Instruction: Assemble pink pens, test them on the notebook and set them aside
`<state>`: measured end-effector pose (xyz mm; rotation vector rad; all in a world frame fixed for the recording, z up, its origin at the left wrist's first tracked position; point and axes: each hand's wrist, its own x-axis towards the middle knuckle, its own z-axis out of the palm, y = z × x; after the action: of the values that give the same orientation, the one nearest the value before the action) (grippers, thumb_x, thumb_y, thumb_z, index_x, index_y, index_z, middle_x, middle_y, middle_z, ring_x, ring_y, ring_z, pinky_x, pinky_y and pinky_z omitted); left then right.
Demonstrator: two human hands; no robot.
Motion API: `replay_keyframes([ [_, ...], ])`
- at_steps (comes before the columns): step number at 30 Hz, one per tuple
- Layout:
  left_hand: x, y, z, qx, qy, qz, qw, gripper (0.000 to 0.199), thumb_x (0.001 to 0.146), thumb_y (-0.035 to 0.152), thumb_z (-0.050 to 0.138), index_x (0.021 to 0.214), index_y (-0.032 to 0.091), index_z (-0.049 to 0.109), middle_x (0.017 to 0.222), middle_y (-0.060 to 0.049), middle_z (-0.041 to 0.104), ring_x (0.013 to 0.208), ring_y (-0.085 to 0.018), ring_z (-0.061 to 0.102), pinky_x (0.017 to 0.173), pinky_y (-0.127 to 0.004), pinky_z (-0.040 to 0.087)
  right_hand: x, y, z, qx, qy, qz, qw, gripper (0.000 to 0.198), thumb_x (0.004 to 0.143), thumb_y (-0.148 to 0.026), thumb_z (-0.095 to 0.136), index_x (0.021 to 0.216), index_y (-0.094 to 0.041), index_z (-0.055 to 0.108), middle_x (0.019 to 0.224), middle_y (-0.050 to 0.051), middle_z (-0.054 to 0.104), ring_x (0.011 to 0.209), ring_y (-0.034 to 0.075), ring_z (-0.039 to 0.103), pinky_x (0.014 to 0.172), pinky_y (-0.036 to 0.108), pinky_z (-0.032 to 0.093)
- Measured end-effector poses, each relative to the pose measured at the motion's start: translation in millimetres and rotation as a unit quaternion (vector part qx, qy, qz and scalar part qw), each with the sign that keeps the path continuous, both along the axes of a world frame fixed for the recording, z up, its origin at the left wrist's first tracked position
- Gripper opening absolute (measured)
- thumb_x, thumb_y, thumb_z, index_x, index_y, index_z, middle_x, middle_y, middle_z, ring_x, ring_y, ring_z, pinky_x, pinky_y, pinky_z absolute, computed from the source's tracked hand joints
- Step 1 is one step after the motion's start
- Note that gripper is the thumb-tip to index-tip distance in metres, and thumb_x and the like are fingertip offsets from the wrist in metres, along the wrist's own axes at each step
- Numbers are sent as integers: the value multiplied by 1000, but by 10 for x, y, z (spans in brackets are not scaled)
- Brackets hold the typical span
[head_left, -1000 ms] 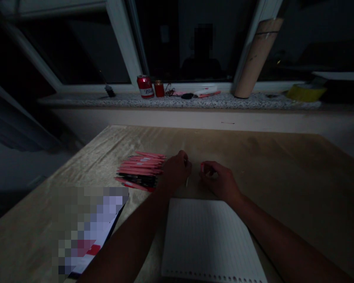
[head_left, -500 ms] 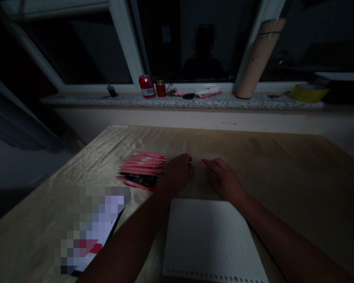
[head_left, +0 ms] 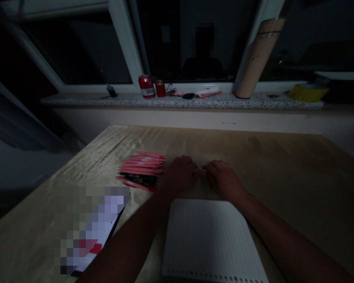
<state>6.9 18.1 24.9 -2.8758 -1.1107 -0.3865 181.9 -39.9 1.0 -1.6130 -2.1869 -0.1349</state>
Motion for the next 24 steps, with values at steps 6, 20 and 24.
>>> replay_keyframes([
  [6, -3, 2, -15, 8, -6, -19, 1000, 25, 84, 33, 45, 82, 17, 64, 88, -8, 56, 90, -22, 50, 84, -37, 37, 15, 18, -44, -2, 1, 11, 1000, 20, 86, -20, 49, 99, -20, 64, 90, 8, 58, 84, 22, 49, 75, 35, 38],
  [20, 10, 18, -25, -9, 2, -36, 999, 32, 89, 34, 39, 83, 15, 63, 90, -8, 57, 89, -20, 51, 83, -35, 37, 15, 29, -66, -12, 21, 16, 1000, 19, 85, -15, 47, 97, -17, 61, 91, 9, 56, 88, 22, 49, 79, 34, 40],
  [24, 13, 40, -40, 0, 12, -32, 999, 26, 88, 30, 42, 83, 14, 62, 92, -8, 57, 89, -20, 51, 83, -35, 37, 16, 27, -51, -20, 1, 5, 1000, 17, 85, -17, 47, 96, -17, 60, 91, 8, 56, 87, 21, 48, 80, 33, 38],
])
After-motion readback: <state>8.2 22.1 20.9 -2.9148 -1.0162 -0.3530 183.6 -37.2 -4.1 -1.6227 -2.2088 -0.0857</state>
